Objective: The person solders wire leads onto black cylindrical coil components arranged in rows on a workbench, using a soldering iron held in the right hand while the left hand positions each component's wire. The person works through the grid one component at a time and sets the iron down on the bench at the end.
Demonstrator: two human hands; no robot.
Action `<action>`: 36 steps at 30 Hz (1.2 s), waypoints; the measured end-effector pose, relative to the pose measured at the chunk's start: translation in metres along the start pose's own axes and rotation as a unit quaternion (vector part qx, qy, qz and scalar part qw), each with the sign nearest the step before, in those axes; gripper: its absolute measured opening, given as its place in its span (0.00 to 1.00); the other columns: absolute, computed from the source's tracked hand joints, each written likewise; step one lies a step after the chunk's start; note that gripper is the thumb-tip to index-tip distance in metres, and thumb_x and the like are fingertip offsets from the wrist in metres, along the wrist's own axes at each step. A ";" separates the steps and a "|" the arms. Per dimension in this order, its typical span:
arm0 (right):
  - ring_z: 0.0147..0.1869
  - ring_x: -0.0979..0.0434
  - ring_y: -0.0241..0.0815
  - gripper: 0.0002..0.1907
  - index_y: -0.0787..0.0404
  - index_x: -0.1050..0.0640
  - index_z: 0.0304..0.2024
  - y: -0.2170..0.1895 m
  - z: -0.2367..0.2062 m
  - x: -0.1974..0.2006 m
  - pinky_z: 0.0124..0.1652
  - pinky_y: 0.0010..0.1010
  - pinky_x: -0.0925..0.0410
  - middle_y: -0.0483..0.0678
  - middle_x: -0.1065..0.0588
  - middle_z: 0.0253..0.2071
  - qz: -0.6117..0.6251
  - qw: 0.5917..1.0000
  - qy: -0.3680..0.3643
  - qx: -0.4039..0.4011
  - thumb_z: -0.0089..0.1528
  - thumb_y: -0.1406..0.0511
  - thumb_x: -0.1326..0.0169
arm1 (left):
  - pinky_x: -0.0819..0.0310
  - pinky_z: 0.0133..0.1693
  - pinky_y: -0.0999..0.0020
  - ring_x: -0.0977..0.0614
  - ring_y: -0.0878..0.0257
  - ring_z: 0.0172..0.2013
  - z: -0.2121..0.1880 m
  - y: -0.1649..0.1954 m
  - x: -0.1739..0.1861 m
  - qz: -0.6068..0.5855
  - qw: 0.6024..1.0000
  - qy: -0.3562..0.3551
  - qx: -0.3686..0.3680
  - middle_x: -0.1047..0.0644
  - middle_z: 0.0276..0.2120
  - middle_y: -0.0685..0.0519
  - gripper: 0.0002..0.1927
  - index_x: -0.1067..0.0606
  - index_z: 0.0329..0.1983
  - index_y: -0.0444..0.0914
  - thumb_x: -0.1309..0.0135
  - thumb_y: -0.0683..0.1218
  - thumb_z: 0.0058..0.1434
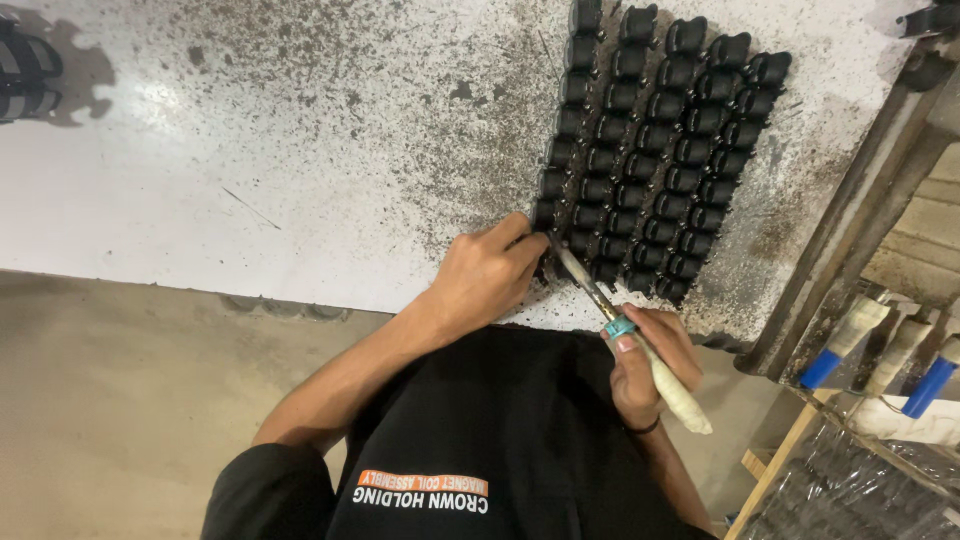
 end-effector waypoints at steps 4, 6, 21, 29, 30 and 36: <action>0.39 0.19 0.48 0.15 0.76 0.22 0.46 -0.017 0.003 -0.006 0.37 0.32 0.25 0.61 0.23 0.40 -0.075 0.993 -0.035 0.078 0.61 0.69 0.45 | 0.23 0.26 0.57 0.19 0.51 0.26 0.002 0.002 -0.002 0.014 1.000 -0.008 -0.008 0.27 0.36 0.47 0.12 0.22 0.44 0.33 0.42 0.37 0.55; 0.39 0.19 0.51 0.11 0.72 0.21 0.44 -0.032 0.000 -0.013 0.36 0.33 0.24 0.62 0.22 0.38 -0.148 0.963 -0.094 0.205 0.61 0.70 0.44 | 0.24 0.25 0.57 0.19 0.51 0.25 0.005 0.005 -0.004 0.028 0.999 -0.019 -0.002 0.27 0.36 0.47 0.13 0.22 0.44 0.33 0.42 0.37 0.54; 0.40 0.20 0.48 0.16 0.74 0.21 0.46 -0.008 -0.026 0.012 0.41 0.32 0.27 0.59 0.21 0.39 -0.106 0.993 -0.041 0.035 0.60 0.67 0.44 | 0.21 0.31 0.60 0.17 0.54 0.34 -0.031 0.006 0.000 -0.011 1.000 -0.022 -0.017 0.24 0.43 0.50 0.16 0.21 0.48 0.37 0.39 0.38 0.55; 0.40 0.20 0.48 0.17 0.75 0.20 0.46 -0.017 -0.024 0.000 0.43 0.32 0.27 0.60 0.21 0.39 -0.133 0.988 -0.062 0.045 0.61 0.66 0.45 | 0.23 0.27 0.61 0.17 0.55 0.30 -0.028 0.005 -0.010 0.034 0.998 -0.059 -0.005 0.25 0.38 0.50 0.11 0.23 0.45 0.36 0.39 0.38 0.58; 0.40 0.20 0.47 0.17 0.75 0.21 0.46 -0.015 -0.025 0.000 0.43 0.32 0.27 0.59 0.21 0.38 -0.130 0.989 -0.059 0.039 0.61 0.66 0.45 | 0.24 0.27 0.60 0.17 0.55 0.30 -0.027 0.004 -0.010 0.040 0.997 -0.061 -0.005 0.26 0.37 0.50 0.10 0.23 0.43 0.36 0.39 0.39 0.58; 0.37 0.20 0.45 0.18 0.77 0.21 0.46 -0.005 -0.028 0.004 0.42 0.30 0.27 0.59 0.21 0.36 -0.077 0.997 -0.028 0.015 0.62 0.65 0.45 | 0.23 0.28 0.62 0.17 0.55 0.31 -0.029 0.005 0.002 0.012 0.999 -0.024 -0.017 0.24 0.42 0.50 0.14 0.23 0.47 0.35 0.39 0.39 0.56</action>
Point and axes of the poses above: each hand's wrist, its own z-axis towards the middle knuckle, its own x-axis out of the back of the hand, y = z × x, the point moved 8 cm from there along z, towards the middle knuckle
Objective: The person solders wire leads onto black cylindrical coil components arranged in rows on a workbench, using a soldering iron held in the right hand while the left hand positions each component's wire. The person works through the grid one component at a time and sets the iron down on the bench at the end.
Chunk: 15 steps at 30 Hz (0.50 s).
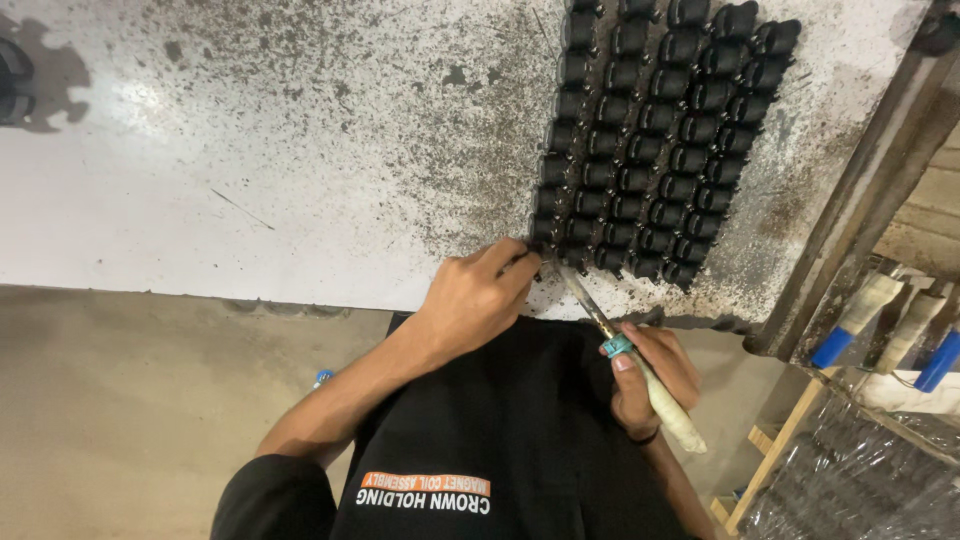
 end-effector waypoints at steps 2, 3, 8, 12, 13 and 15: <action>0.38 0.20 0.46 0.19 0.77 0.22 0.46 0.001 -0.001 -0.002 0.41 0.29 0.27 0.58 0.22 0.35 0.001 1.000 -0.004 0.018 0.62 0.64 0.45 | 0.23 0.28 0.63 0.17 0.56 0.31 0.000 0.001 -0.001 -0.010 1.000 -0.016 -0.010 0.24 0.42 0.49 0.15 0.23 0.48 0.34 0.39 0.38 0.57; 0.37 0.20 0.46 0.19 0.77 0.22 0.46 0.002 -0.002 -0.001 0.40 0.29 0.27 0.58 0.22 0.35 0.016 1.000 0.004 0.019 0.62 0.64 0.45 | 0.23 0.28 0.63 0.17 0.56 0.31 -0.001 0.002 -0.001 -0.014 1.000 -0.024 -0.014 0.24 0.42 0.49 0.15 0.23 0.48 0.34 0.39 0.38 0.57; 0.32 0.20 0.44 0.19 0.78 0.21 0.47 0.010 -0.004 0.001 0.37 0.29 0.28 0.59 0.22 0.35 0.014 1.000 0.023 0.013 0.63 0.65 0.45 | 0.23 0.28 0.63 0.17 0.56 0.32 0.001 0.000 0.000 -0.004 1.000 -0.016 -0.018 0.25 0.42 0.50 0.17 0.23 0.48 0.35 0.39 0.38 0.54; 0.33 0.20 0.44 0.19 0.79 0.22 0.47 0.014 -0.008 0.001 0.35 0.27 0.28 0.59 0.22 0.35 0.040 0.999 0.015 -0.004 0.61 0.66 0.46 | 0.23 0.27 0.62 0.17 0.56 0.31 0.002 -0.003 -0.005 0.005 0.999 -0.028 -0.020 0.25 0.41 0.50 0.15 0.22 0.47 0.36 0.40 0.38 0.54; 0.33 0.20 0.44 0.19 0.79 0.22 0.47 0.015 -0.008 0.001 0.35 0.27 0.28 0.59 0.22 0.35 0.050 0.999 0.016 -0.006 0.61 0.66 0.46 | 0.24 0.27 0.62 0.17 0.56 0.31 0.003 -0.003 -0.007 0.006 0.999 -0.035 -0.021 0.25 0.40 0.50 0.15 0.22 0.47 0.36 0.40 0.38 0.55; 0.32 0.20 0.45 0.18 0.79 0.22 0.47 0.019 -0.009 0.000 0.34 0.27 0.28 0.60 0.22 0.36 0.062 0.998 0.018 -0.016 0.61 0.67 0.46 | 0.24 0.26 0.62 0.18 0.56 0.29 0.002 -0.002 -0.011 0.008 0.998 -0.049 -0.025 0.26 0.40 0.50 0.14 0.22 0.46 0.35 0.40 0.39 0.56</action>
Point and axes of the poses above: each hand's wrist, its own z-axis towards the middle knuckle, its own x-axis out of the back of the hand, y = z × x, the point moved 8 cm from there along z, towards the middle knuckle
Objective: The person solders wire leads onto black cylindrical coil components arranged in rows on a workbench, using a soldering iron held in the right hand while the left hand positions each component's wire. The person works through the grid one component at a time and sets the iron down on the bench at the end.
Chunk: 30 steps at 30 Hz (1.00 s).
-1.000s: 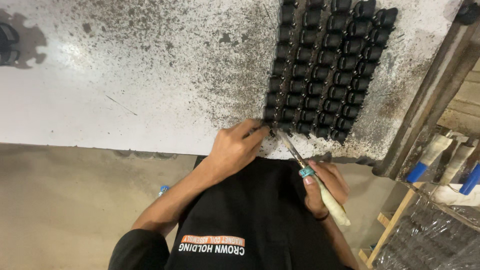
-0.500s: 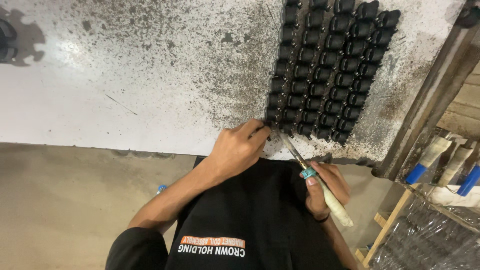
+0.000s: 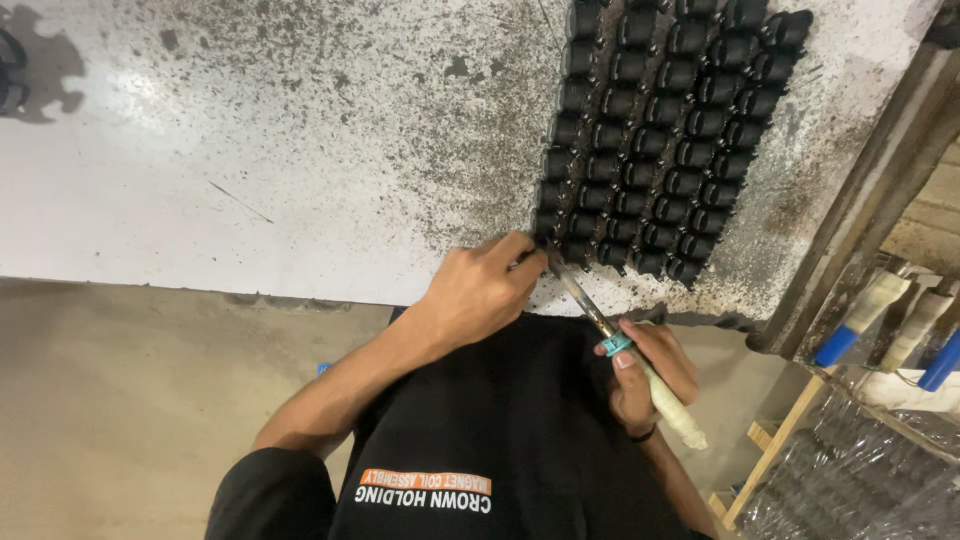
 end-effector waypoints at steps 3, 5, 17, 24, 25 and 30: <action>0.31 0.20 0.46 0.18 0.79 0.22 0.47 0.010 0.000 0.003 0.32 0.28 0.27 0.61 0.23 0.37 0.039 0.999 0.019 -0.025 0.61 0.68 0.46 | 0.23 0.26 0.62 0.18 0.56 0.27 0.000 0.003 -0.004 0.020 1.000 -0.019 0.000 0.26 0.41 0.48 0.17 0.22 0.48 0.32 0.40 0.39 0.54; 0.30 0.20 0.47 0.17 0.79 0.22 0.47 0.017 0.000 0.005 0.31 0.30 0.25 0.63 0.23 0.37 0.112 0.992 0.052 -0.033 0.61 0.69 0.46 | 0.22 0.28 0.62 0.18 0.55 0.29 0.000 0.004 -0.004 0.010 1.000 -0.018 -0.001 0.25 0.42 0.48 0.18 0.22 0.48 0.32 0.40 0.38 0.53; 0.32 0.20 0.47 0.19 0.79 0.22 0.47 0.004 0.002 0.006 0.30 0.28 0.25 0.64 0.23 0.38 0.070 0.996 0.064 -0.001 0.60 0.68 0.47 | 0.20 0.32 0.60 0.17 0.52 0.30 0.006 -0.009 0.006 -0.110 0.993 -0.011 0.043 0.24 0.41 0.48 0.15 0.20 0.47 0.34 0.40 0.37 0.55; 0.33 0.19 0.47 0.17 0.79 0.22 0.47 0.003 0.000 0.003 0.32 0.28 0.25 0.63 0.23 0.38 0.059 0.997 0.046 0.020 0.61 0.68 0.46 | 0.20 0.31 0.60 0.18 0.52 0.30 0.006 -0.009 0.006 -0.089 0.995 0.006 0.033 0.24 0.40 0.49 0.15 0.20 0.46 0.34 0.40 0.36 0.54; 0.32 0.19 0.47 0.17 0.79 0.22 0.47 0.002 0.000 0.002 0.31 0.27 0.26 0.63 0.23 0.37 0.042 0.998 0.034 0.028 0.61 0.68 0.46 | 0.20 0.31 0.60 0.18 0.52 0.30 0.005 -0.010 0.005 -0.088 0.996 0.005 0.036 0.23 0.40 0.49 0.15 0.20 0.46 0.34 0.40 0.36 0.54; 0.32 0.19 0.45 0.16 0.78 0.22 0.45 -0.002 0.006 -0.001 0.31 0.28 0.26 0.62 0.22 0.37 0.040 0.998 0.035 0.038 0.62 0.67 0.46 | 0.20 0.31 0.61 0.17 0.53 0.30 0.006 -0.008 0.002 -0.067 0.997 0.004 0.029 0.23 0.40 0.50 0.14 0.20 0.46 0.34 0.41 0.36 0.56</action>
Point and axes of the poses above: each hand's wrist, its own z-axis towards the middle knuckle, its own x-axis out of the back of the hand, y = z × x, the point moved 8 cm from there along z, towards the middle knuckle
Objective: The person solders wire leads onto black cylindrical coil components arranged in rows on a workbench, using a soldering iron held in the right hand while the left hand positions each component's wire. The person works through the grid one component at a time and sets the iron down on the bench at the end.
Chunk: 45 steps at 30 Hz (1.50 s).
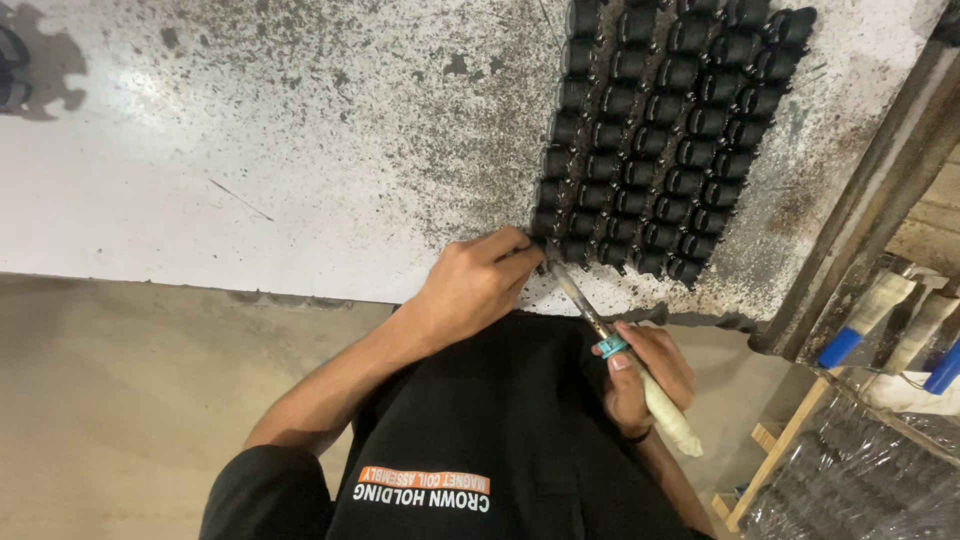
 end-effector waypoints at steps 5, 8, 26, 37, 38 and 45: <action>0.34 0.18 0.47 0.18 0.78 0.23 0.46 -0.011 -0.003 -0.004 0.36 0.33 0.25 0.62 0.22 0.37 -0.057 0.997 -0.044 -0.003 0.63 0.65 0.45 | 0.21 0.31 0.59 0.17 0.52 0.30 -0.001 0.001 -0.003 0.002 1.000 0.009 -0.003 0.23 0.40 0.50 0.13 0.21 0.45 0.35 0.41 0.37 0.55; 0.35 0.19 0.51 0.15 0.75 0.22 0.46 -0.021 -0.006 -0.004 0.33 0.32 0.26 0.62 0.22 0.39 -0.135 0.984 -0.094 0.070 0.65 0.65 0.45 | 0.21 0.30 0.59 0.17 0.52 0.31 0.000 0.005 -0.006 0.013 1.000 0.010 -0.008 0.24 0.39 0.50 0.12 0.22 0.45 0.35 0.40 0.38 0.57; 0.46 0.22 0.49 0.15 0.70 0.22 0.49 0.048 -0.028 0.433 0.50 0.37 0.28 0.55 0.21 0.44 0.407 0.759 0.505 -0.059 0.63 0.66 0.45 | 0.24 0.24 0.65 0.19 0.55 0.25 0.106 0.294 -0.115 -0.193 0.948 -0.117 -0.224 0.20 0.32 0.44 0.09 0.21 0.43 0.29 0.41 0.33 0.59; 0.32 0.24 0.46 0.22 0.77 0.19 0.53 0.066 0.037 0.469 0.29 0.30 0.29 0.57 0.21 0.34 0.520 0.799 0.213 -0.216 0.69 0.60 0.41 | 0.27 0.22 0.65 0.19 0.57 0.20 0.100 0.342 -0.209 -0.111 0.968 -0.142 -0.175 0.20 0.27 0.49 0.08 0.21 0.40 0.34 0.41 0.34 0.57; 0.34 0.23 0.45 0.19 0.73 0.19 0.52 0.064 0.034 0.489 0.31 0.31 0.30 0.54 0.20 0.34 0.343 0.868 0.279 -0.225 0.67 0.62 0.41 | 0.26 0.22 0.66 0.19 0.58 0.20 0.100 0.343 -0.211 -0.108 0.971 -0.138 -0.163 0.20 0.26 0.50 0.07 0.21 0.39 0.35 0.41 0.34 0.57; 0.43 0.22 0.51 0.08 0.57 0.15 0.44 -0.008 0.053 0.532 0.42 0.41 0.28 0.50 0.22 0.38 -0.452 0.851 0.265 -0.044 0.62 0.67 0.37 | 0.25 0.22 0.66 0.18 0.57 0.20 0.097 0.358 -0.229 -0.118 0.964 -0.175 -0.161 0.20 0.25 0.48 0.07 0.20 0.39 0.34 0.40 0.34 0.57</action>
Point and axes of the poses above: each hand's wrist, its own z-axis towards the middle knuckle, its own x-axis out of the back of the hand, y = z × x, the point moved 8 cm from there along z, towards the middle knuckle
